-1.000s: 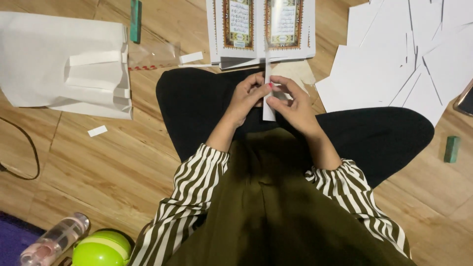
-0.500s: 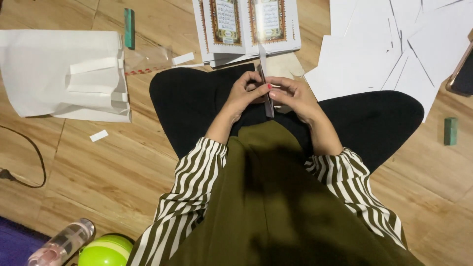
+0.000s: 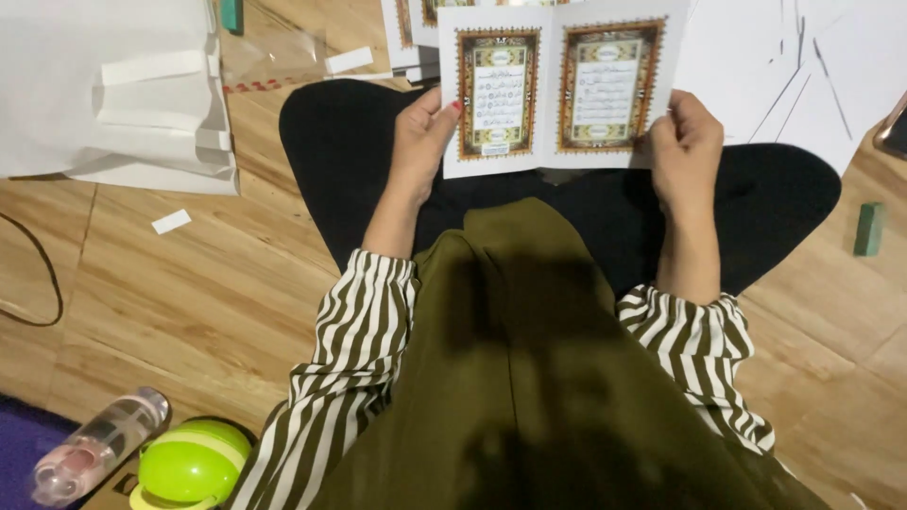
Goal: Folding printed paper sheets and organizing them into a stack while sitting on the floor.
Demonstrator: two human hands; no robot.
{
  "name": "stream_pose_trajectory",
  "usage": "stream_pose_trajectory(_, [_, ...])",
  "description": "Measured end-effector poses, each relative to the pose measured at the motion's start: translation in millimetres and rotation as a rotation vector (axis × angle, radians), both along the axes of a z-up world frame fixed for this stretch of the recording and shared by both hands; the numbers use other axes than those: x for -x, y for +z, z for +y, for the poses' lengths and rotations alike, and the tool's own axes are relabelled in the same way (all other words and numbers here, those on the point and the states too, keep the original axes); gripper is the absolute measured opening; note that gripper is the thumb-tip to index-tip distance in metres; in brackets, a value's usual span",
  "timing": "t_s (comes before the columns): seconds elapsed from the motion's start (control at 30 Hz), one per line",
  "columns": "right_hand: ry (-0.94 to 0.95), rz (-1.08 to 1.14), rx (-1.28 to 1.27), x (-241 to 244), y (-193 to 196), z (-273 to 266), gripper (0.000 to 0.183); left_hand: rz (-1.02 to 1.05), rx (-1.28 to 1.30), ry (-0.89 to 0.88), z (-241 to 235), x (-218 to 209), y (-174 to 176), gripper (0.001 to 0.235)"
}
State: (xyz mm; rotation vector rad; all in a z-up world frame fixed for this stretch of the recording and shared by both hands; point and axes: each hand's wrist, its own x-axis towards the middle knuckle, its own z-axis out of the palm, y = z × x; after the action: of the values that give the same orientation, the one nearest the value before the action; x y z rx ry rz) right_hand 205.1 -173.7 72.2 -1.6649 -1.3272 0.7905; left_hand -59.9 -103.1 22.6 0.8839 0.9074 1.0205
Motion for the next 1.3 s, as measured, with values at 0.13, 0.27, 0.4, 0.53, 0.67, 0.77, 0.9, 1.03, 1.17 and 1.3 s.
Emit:
stream_pose_trajectory(0.13, [-0.050,0.172,0.126,-5,15,8,0.023,0.090,-0.083,-0.040,11,15,26,0.015])
stream_pose_trajectory(0.27, [-0.075,0.160,0.158,-10,0,44,0.025,0.158,-0.208,0.007,47,15,21,0.021])
stream_pose_trajectory(0.4, [-0.083,0.234,0.021,-25,-49,102,0.023,0.572,-0.457,0.236,113,8,-17,0.041])
stream_pose_trajectory(0.53, [-0.173,0.138,-0.107,-20,-102,148,0.040,0.713,-0.583,0.280,141,5,-41,0.026])
stream_pose_trajectory(0.67, [-0.222,-0.167,0.202,-4,-116,158,0.027,1.131,-0.268,0.221,136,6,-44,0.030])
stream_pose_trajectory(0.77, [-0.192,-0.276,0.340,16,-104,156,0.020,1.315,-0.073,0.156,132,12,-52,0.056])
stream_pose_trajectory(0.9, [-0.181,-0.359,0.287,10,-144,168,0.040,1.010,-0.047,0.141,140,13,-98,0.083])
stream_pose_trajectory(1.03, [-0.205,-0.131,0.557,15,-104,173,0.049,1.111,0.000,0.057,137,7,-83,0.079])
stream_pose_trajectory(1.17, [-0.254,0.091,0.594,5,-118,179,0.056,0.910,0.132,0.163,145,7,-76,0.066])
stream_pose_trajectory(1.3, [-0.350,0.113,0.512,-2,-148,169,0.067,0.831,0.035,0.303,152,3,-88,0.068])
